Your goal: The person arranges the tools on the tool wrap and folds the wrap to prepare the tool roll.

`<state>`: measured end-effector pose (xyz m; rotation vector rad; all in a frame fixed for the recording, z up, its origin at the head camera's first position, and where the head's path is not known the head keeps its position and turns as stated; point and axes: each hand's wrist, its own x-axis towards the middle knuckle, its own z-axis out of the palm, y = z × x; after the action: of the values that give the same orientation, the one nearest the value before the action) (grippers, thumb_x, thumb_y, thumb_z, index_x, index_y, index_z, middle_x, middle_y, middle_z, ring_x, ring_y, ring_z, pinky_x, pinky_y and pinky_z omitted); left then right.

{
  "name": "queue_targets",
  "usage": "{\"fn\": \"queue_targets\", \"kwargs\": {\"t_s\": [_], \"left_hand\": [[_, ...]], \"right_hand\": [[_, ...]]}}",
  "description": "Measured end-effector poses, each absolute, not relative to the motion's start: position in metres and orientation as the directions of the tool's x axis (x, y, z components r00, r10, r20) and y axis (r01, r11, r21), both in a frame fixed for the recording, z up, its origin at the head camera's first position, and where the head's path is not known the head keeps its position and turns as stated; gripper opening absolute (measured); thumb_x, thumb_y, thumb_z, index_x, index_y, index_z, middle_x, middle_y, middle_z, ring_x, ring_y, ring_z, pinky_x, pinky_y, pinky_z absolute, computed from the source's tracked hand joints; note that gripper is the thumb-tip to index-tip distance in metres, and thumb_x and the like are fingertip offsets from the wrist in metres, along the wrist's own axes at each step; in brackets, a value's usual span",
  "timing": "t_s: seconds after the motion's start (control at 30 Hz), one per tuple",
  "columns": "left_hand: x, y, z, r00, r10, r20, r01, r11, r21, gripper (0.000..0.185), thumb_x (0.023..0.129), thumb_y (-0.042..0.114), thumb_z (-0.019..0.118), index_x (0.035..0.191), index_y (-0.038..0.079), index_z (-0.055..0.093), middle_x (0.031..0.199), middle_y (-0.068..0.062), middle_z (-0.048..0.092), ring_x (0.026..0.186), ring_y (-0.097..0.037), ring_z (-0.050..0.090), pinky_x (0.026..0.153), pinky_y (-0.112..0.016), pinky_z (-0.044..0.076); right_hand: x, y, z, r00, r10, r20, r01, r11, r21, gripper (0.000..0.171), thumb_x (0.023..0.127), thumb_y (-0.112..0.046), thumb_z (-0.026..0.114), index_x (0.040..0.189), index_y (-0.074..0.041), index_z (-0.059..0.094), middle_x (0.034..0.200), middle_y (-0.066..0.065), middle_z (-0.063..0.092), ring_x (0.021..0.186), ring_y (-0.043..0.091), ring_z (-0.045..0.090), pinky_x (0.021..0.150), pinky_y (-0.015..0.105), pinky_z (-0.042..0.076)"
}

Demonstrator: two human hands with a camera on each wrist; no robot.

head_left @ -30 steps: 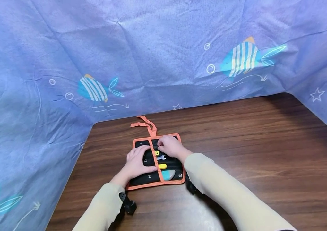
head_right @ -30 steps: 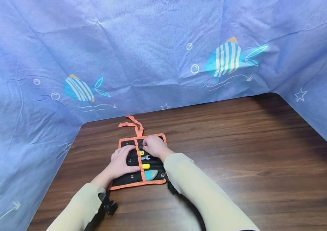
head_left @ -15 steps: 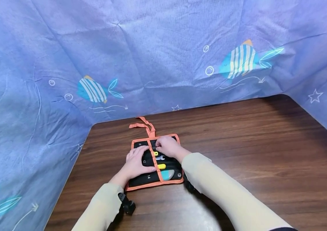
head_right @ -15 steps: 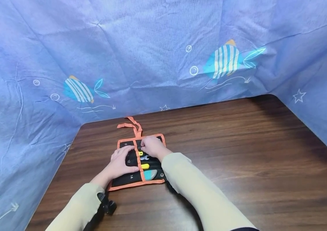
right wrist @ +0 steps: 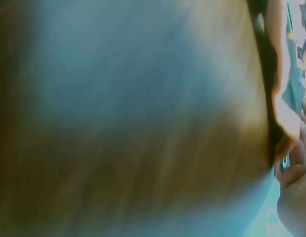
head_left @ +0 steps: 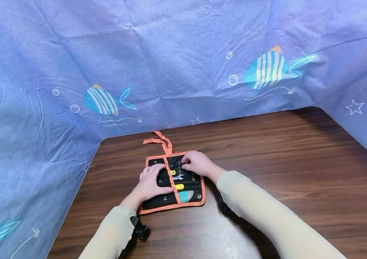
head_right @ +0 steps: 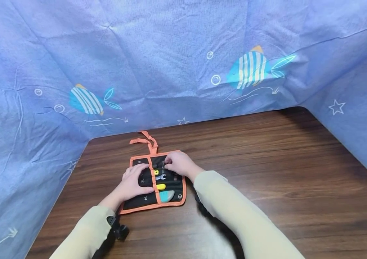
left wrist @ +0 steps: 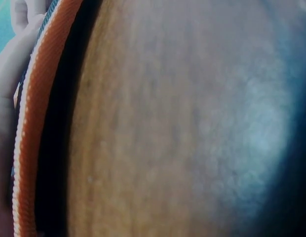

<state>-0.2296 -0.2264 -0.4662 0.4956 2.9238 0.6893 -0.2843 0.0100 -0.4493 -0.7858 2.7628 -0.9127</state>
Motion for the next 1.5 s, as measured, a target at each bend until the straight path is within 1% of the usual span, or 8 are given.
{"fn": "queue_targets", "kwargs": {"t_s": [0.2, 0.33, 0.5, 0.67, 0.9, 1.13, 1.3, 1.5], "left_hand": [[-0.229, -0.226, -0.468, -0.945, 0.326, -0.012, 0.287, 0.849, 0.445, 0.095, 0.064, 0.071, 0.069, 0.140, 0.022, 0.040, 0.145, -0.003, 0.035, 0.129, -0.030, 0.025, 0.102, -0.058, 0.017], [-0.229, -0.227, -0.469, -0.945, 0.328, -0.001, 0.295, 0.849, 0.438, 0.095, 0.063, 0.072, 0.068, 0.140, 0.023, 0.041, 0.145, -0.004, 0.035, 0.129, -0.031, 0.025, 0.102, -0.059, 0.017], [-0.229, -0.227, -0.470, -0.946, 0.325, -0.007, 0.290, 0.855, 0.430, 0.095, 0.063, 0.073, 0.067, 0.140, 0.022, 0.040, 0.145, -0.004, 0.035, 0.130, -0.032, 0.024, 0.101, -0.059, 0.018], [-0.229, -0.227, -0.470, -0.946, 0.325, -0.010, 0.290, 0.857, 0.427, 0.095, 0.063, 0.073, 0.067, 0.140, 0.022, 0.040, 0.145, -0.005, 0.035, 0.130, -0.033, 0.025, 0.102, -0.059, 0.018], [-0.228, -0.226, -0.468, -0.945, 0.327, -0.013, 0.289, 0.852, 0.436, 0.096, 0.063, 0.073, 0.067, 0.140, 0.022, 0.040, 0.146, -0.005, 0.034, 0.130, -0.033, 0.024, 0.102, -0.060, 0.017], [-0.228, -0.226, -0.466, -0.945, 0.328, -0.020, 0.287, 0.854, 0.433, 0.096, 0.064, 0.072, 0.067, 0.141, 0.022, 0.039, 0.146, -0.005, 0.033, 0.130, -0.033, 0.024, 0.102, -0.060, 0.017], [-0.228, -0.224, -0.465, -0.944, 0.328, -0.023, 0.286, 0.854, 0.434, 0.096, 0.064, 0.072, 0.067, 0.140, 0.021, 0.039, 0.146, -0.005, 0.033, 0.129, -0.033, 0.024, 0.101, -0.060, 0.018], [-0.227, -0.224, -0.465, -0.947, 0.321, -0.028, 0.277, 0.855, 0.439, 0.096, 0.063, 0.072, 0.068, 0.140, 0.021, 0.040, 0.146, -0.006, 0.033, 0.129, -0.034, 0.024, 0.101, -0.061, 0.015]], "right_hand": [[-0.283, 0.033, -0.447, -0.875, -0.482, 0.037, -0.408, 0.696, -0.590, 0.017, 0.087, -0.022, 0.066, 0.101, -0.013, 0.070, 0.092, -0.004, 0.065, 0.088, 0.013, 0.059, 0.084, 0.036, 0.045], [-0.281, 0.050, -0.447, -0.885, -0.462, 0.055, -0.402, 0.699, -0.591, 0.015, 0.087, -0.022, 0.066, 0.098, -0.013, 0.070, 0.091, -0.003, 0.065, 0.087, 0.014, 0.058, 0.082, 0.037, 0.045], [-0.278, 0.071, -0.448, -0.897, -0.437, 0.069, -0.382, 0.685, -0.621, 0.017, 0.086, -0.021, 0.067, 0.099, -0.011, 0.070, 0.090, -0.002, 0.065, 0.086, 0.014, 0.059, 0.080, 0.037, 0.046], [-0.276, 0.089, -0.451, -0.909, -0.412, 0.060, -0.349, 0.677, -0.648, 0.020, 0.086, -0.024, 0.066, 0.101, -0.011, 0.069, 0.094, -0.002, 0.065, 0.090, 0.016, 0.059, 0.083, 0.039, 0.045], [-0.268, 0.109, -0.450, -0.912, -0.406, 0.065, -0.350, 0.683, -0.642, 0.024, 0.085, -0.026, 0.066, 0.104, -0.010, 0.068, 0.098, 0.000, 0.066, 0.096, 0.019, 0.059, 0.086, 0.041, 0.044], [-0.261, 0.112, -0.451, -0.878, -0.472, 0.077, -0.406, 0.653, -0.639, 0.032, 0.083, -0.028, 0.069, 0.109, -0.010, 0.066, 0.101, -0.001, 0.065, 0.100, 0.020, 0.057, 0.089, 0.040, 0.042], [-0.252, 0.105, -0.451, -0.835, -0.546, 0.066, -0.464, 0.636, -0.617, 0.040, 0.082, -0.034, 0.070, 0.116, -0.012, 0.064, 0.109, -0.001, 0.063, 0.104, 0.021, 0.053, 0.091, 0.041, 0.040], [-0.240, 0.095, -0.450, -0.791, -0.609, 0.055, -0.499, 0.592, -0.633, 0.045, 0.083, -0.036, 0.070, 0.120, -0.012, 0.063, 0.115, -0.001, 0.061, 0.105, 0.019, 0.051, 0.089, 0.040, 0.039]]}}
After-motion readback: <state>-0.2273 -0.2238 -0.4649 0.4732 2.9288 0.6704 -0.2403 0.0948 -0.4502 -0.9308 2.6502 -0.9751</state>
